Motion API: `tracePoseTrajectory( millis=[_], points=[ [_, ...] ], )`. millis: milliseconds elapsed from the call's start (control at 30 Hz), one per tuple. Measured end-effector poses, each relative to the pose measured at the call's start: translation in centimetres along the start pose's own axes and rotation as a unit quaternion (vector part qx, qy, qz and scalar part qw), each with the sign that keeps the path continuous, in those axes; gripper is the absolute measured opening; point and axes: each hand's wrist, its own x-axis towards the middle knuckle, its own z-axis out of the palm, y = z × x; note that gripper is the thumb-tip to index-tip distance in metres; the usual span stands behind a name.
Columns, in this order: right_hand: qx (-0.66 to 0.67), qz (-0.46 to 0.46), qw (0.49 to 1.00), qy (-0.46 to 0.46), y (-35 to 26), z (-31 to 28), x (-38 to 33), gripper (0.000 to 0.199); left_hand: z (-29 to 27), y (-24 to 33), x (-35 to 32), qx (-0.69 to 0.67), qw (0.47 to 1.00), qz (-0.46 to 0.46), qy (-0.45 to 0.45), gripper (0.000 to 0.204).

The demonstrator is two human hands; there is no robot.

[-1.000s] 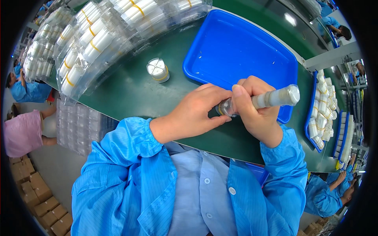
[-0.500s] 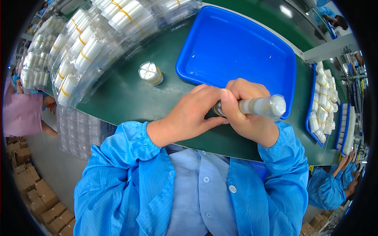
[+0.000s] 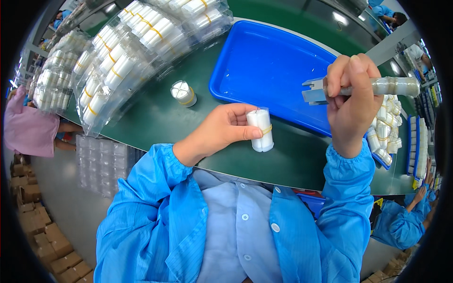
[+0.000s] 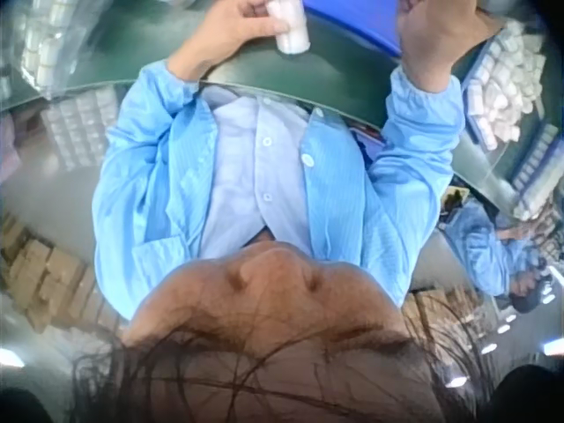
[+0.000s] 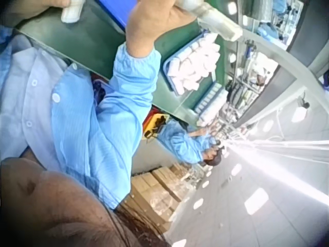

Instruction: The person is assembling and marking cylindrical white products on a production line conveyor belt.

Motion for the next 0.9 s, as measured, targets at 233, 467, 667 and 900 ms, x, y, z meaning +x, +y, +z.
tracePoseTrajectory(
  millis=[233, 467, 667, 900],
  points=[
    [0.006, 0.007, 1.0, -0.004, -0.6, 0.3, -0.4, 0.029, -0.3, 0.0, -0.6, -0.079, 0.996, -0.004, -0.03, 0.05],
    [0.016, 0.036, 0.999, -0.001, -0.4, 0.6, -0.5, 0.028, -1.5, 1.5, -3.2, -0.136, 0.988, 0.056, -0.044, 0.061],
    [-0.007, 0.04, 0.999, 0.003, 0.1, 0.6, -0.9, 0.028, -3.5, 4.5, -8.7, 0.175, 0.979, 0.107, 0.015, 0.044],
    [-0.05, 0.027, 0.998, -0.009, 0.3, 1.3, -1.4, 0.026, -6.0, 5.3, -9.2, 0.619, 0.716, 0.12, 0.3, 0.045]
  ],
)
